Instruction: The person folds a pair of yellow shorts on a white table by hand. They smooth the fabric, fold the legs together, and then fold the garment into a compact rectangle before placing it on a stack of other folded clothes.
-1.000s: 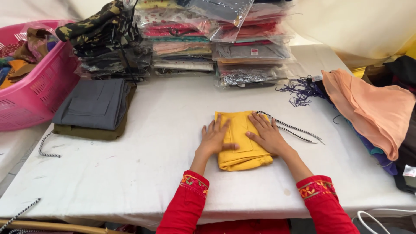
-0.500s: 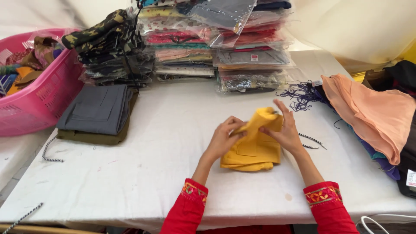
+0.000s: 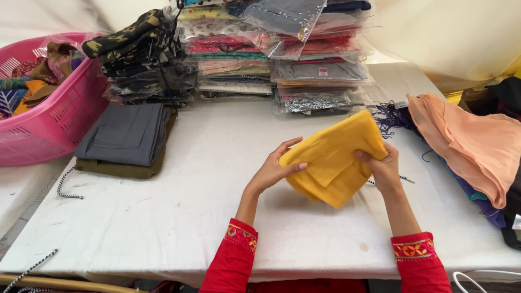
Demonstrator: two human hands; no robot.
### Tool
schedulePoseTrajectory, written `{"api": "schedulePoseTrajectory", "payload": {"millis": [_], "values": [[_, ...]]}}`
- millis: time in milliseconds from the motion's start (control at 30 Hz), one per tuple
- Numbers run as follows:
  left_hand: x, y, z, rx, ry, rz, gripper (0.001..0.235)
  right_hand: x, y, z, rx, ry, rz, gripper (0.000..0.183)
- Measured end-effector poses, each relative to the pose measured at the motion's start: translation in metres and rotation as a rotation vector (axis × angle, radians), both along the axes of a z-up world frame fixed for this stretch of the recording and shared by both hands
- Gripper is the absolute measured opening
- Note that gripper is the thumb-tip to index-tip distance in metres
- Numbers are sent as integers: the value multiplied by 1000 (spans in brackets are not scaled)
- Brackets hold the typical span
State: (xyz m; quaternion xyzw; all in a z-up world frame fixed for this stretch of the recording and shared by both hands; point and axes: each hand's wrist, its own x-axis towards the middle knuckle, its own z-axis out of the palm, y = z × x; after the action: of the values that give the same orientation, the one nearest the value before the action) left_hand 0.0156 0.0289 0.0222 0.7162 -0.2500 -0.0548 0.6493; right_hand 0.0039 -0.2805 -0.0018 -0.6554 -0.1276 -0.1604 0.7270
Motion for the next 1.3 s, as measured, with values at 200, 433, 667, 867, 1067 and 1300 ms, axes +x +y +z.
{"api": "schedulePoseTrajectory", "payload": {"millis": [200,433,667,867,1067,1300], "values": [[-2,-40,-28,-275,214,-103,88,7,4,-5,409,-76,-13,33],[13,-41,-42,-400,85,73,51,5,15,4,541,131,26,55],[66,-1,-117,-113,359,316,48,26,18,-31,-212,543,-5,65],[54,-20,-108,8,332,351,75,20,20,-24,-532,542,-113,53],[32,-32,-89,5,99,327,97,16,23,-23,-583,374,-179,41],[-1,-25,-7,-457,267,405,77,13,31,-16,-153,99,-210,40]]}}
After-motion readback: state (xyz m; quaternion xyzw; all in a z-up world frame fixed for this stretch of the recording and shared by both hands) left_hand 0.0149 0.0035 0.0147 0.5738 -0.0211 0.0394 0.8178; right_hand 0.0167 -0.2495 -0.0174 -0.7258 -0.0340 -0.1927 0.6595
